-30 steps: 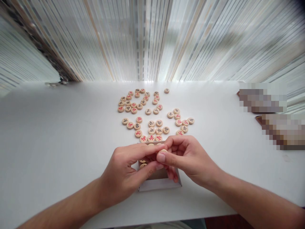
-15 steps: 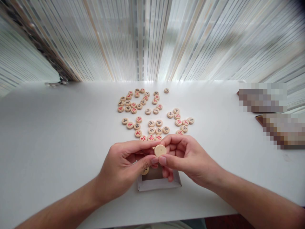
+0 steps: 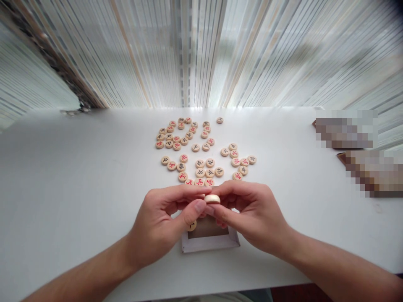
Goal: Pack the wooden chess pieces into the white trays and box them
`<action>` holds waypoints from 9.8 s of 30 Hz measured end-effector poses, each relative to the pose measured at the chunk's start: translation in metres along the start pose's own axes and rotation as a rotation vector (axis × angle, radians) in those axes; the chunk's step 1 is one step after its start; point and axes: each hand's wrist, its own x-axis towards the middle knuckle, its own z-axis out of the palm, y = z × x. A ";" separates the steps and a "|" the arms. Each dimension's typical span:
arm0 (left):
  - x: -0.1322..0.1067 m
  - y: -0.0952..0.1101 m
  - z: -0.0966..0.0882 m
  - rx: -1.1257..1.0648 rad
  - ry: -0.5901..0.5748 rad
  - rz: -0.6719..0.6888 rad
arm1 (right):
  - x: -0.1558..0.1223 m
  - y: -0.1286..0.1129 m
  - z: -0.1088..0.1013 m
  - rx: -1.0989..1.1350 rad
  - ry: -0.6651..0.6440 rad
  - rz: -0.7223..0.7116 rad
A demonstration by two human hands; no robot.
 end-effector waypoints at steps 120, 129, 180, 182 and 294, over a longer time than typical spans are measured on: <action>0.003 -0.010 -0.009 0.081 0.000 -0.038 | 0.012 0.001 -0.023 -0.791 -0.051 -0.601; 0.004 -0.006 -0.005 -0.141 -0.048 -0.204 | 0.007 0.002 -0.019 -0.597 -0.160 -0.576; 0.008 -0.003 0.001 -0.291 0.033 -0.225 | 0.009 0.007 -0.017 0.182 -0.028 0.254; 0.008 -0.003 0.000 -0.287 0.035 -0.223 | 0.010 0.008 -0.017 0.174 -0.048 0.259; 0.001 -0.013 0.000 0.138 0.135 0.045 | 0.004 0.005 -0.017 -0.381 -0.048 -0.309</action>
